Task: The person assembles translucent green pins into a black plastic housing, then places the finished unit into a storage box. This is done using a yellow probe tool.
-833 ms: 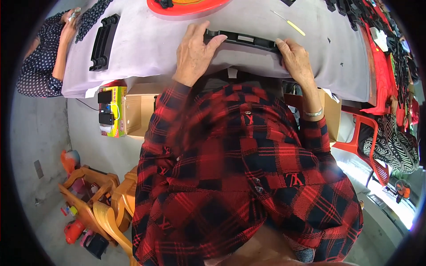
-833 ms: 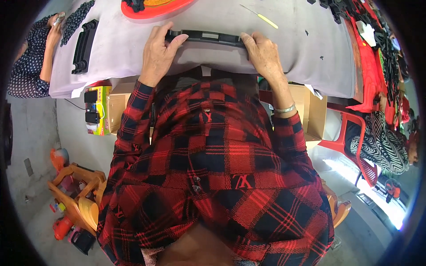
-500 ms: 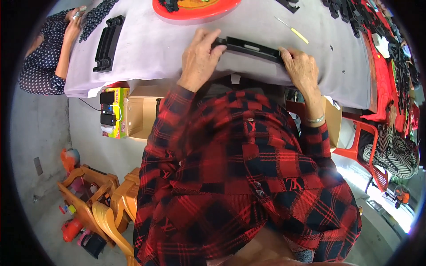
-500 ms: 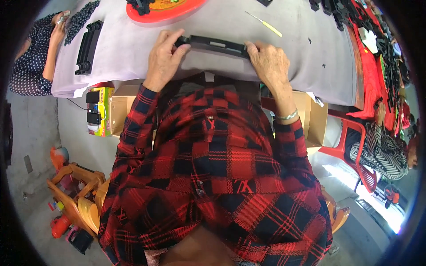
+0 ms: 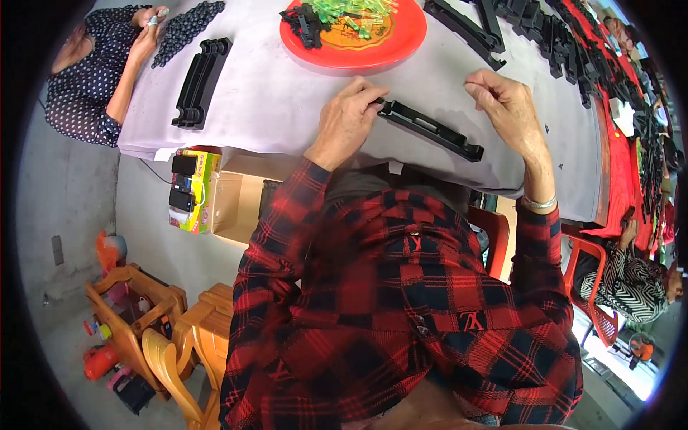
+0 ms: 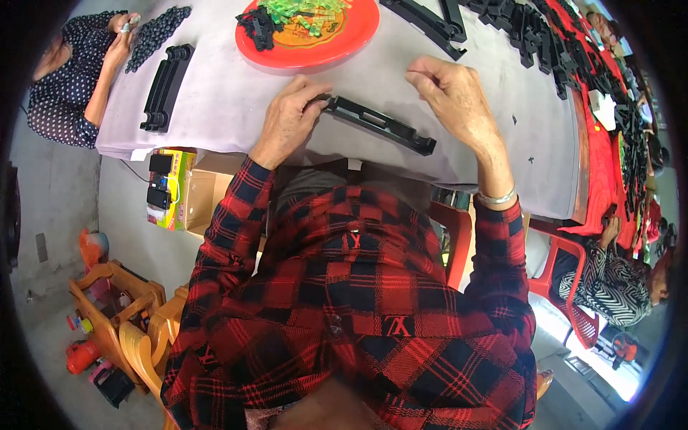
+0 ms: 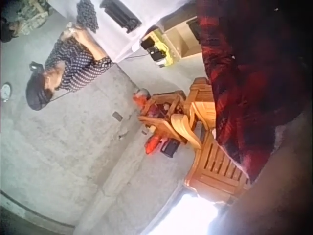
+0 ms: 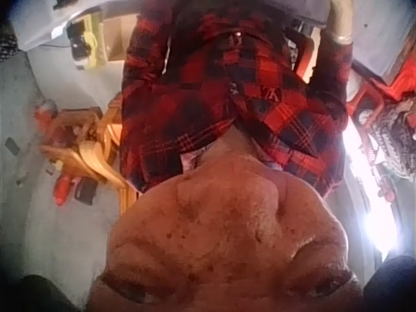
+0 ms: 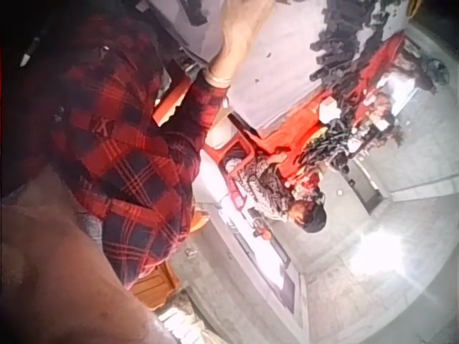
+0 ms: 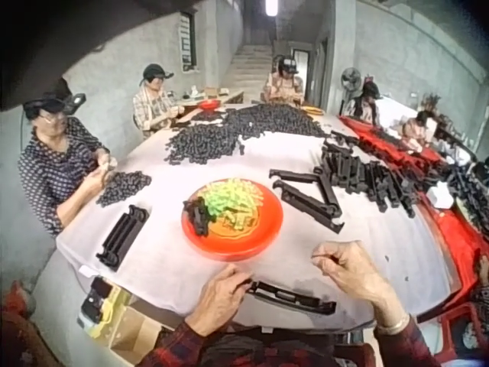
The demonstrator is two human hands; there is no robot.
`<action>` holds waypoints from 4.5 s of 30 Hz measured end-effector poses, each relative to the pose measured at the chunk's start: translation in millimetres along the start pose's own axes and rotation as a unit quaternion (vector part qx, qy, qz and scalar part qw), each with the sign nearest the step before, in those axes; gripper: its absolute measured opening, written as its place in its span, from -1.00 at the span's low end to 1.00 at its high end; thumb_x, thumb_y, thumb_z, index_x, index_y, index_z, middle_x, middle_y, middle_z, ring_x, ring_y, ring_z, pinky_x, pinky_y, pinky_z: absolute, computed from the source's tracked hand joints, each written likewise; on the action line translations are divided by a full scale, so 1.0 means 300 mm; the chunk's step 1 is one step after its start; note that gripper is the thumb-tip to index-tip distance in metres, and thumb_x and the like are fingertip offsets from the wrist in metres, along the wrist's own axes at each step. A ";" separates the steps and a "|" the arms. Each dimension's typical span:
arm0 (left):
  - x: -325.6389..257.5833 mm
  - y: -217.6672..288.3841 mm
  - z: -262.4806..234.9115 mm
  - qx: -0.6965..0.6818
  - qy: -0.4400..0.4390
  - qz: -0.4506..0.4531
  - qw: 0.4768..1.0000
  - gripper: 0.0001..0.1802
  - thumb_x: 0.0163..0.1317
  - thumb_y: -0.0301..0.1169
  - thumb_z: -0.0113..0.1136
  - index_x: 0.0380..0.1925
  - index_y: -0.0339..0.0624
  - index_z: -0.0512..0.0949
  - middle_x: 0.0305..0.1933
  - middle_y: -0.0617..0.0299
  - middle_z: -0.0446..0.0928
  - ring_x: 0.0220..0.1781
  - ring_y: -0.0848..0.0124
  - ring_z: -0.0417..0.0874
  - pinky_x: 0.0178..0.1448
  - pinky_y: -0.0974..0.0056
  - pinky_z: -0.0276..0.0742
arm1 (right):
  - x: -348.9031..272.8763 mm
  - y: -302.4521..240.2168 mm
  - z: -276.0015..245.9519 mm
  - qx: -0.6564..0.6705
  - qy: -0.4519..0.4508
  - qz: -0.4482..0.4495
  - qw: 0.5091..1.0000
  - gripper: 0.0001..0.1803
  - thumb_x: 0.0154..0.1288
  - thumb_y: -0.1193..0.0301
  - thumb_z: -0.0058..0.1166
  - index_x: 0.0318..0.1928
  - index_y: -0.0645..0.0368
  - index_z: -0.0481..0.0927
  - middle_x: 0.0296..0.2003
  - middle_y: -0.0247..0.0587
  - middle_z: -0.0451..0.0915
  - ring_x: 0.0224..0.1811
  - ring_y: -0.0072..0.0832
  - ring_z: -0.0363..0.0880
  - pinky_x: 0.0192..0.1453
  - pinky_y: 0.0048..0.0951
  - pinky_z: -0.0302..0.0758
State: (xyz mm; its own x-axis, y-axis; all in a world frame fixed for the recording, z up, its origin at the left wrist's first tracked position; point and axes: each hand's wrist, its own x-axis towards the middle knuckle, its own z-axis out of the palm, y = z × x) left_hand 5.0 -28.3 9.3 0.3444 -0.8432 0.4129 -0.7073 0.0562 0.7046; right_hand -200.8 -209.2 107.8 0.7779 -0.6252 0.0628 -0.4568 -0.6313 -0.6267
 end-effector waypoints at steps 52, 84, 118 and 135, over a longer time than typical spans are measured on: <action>-0.020 -0.032 0.016 -0.002 0.074 0.012 0.997 -0.65 0.19 -0.48 0.36 0.01 -0.19 0.62 -0.18 0.08 0.58 -0.19 0.04 0.66 -0.12 0.11 0.58 | 0.009 -0.150 0.121 0.106 -0.012 -0.198 0.974 -0.83 0.31 0.60 0.18 -0.09 0.27 0.69 -0.36 -0.15 0.56 -0.38 -0.30 0.59 -0.29 -0.39 0.48; -0.026 -0.037 0.018 -0.017 0.056 -0.017 0.998 -0.65 0.19 -0.49 0.34 0.01 -0.19 0.61 -0.16 0.11 0.57 -0.24 0.10 0.65 -0.14 0.13 0.57 | 0.681 -0.016 0.363 -0.142 -0.054 -0.165 0.975 -0.74 0.15 0.28 0.35 -0.19 0.13 0.69 -0.26 0.02 0.73 -0.11 -0.01 0.72 -0.02 -0.02 0.60; 0.073 0.074 0.011 -0.001 -0.108 0.108 0.988 -0.49 0.03 -0.29 0.51 0.01 -0.19 0.64 -0.19 0.16 0.58 -0.15 0.11 0.61 -0.04 0.10 0.50 | -0.083 0.002 0.134 0.007 -0.039 -0.124 0.991 -0.80 0.21 0.61 0.27 -0.14 0.21 0.66 -0.35 -0.22 0.57 -0.39 -0.39 0.58 -0.28 -0.36 0.51; 0.046 0.053 0.032 -0.045 -0.094 0.063 0.993 -0.56 0.04 -0.39 0.50 -0.05 -0.18 0.61 -0.25 0.15 0.55 -0.22 0.13 0.62 -0.12 0.15 0.53 | -0.107 -0.013 0.217 0.051 0.052 -0.027 0.997 -0.90 0.26 0.53 0.27 -0.21 0.19 0.70 -0.40 -0.21 0.66 -0.40 -0.36 0.67 -0.26 -0.35 0.56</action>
State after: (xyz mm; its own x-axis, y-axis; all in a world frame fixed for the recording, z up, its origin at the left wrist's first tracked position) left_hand -7.3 -44.3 20.6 0.1293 -0.9111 0.3914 -0.6768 0.2074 0.7064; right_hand -196.0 -156.7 57.8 0.7488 -0.6393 0.1748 -0.3650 -0.6179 -0.6964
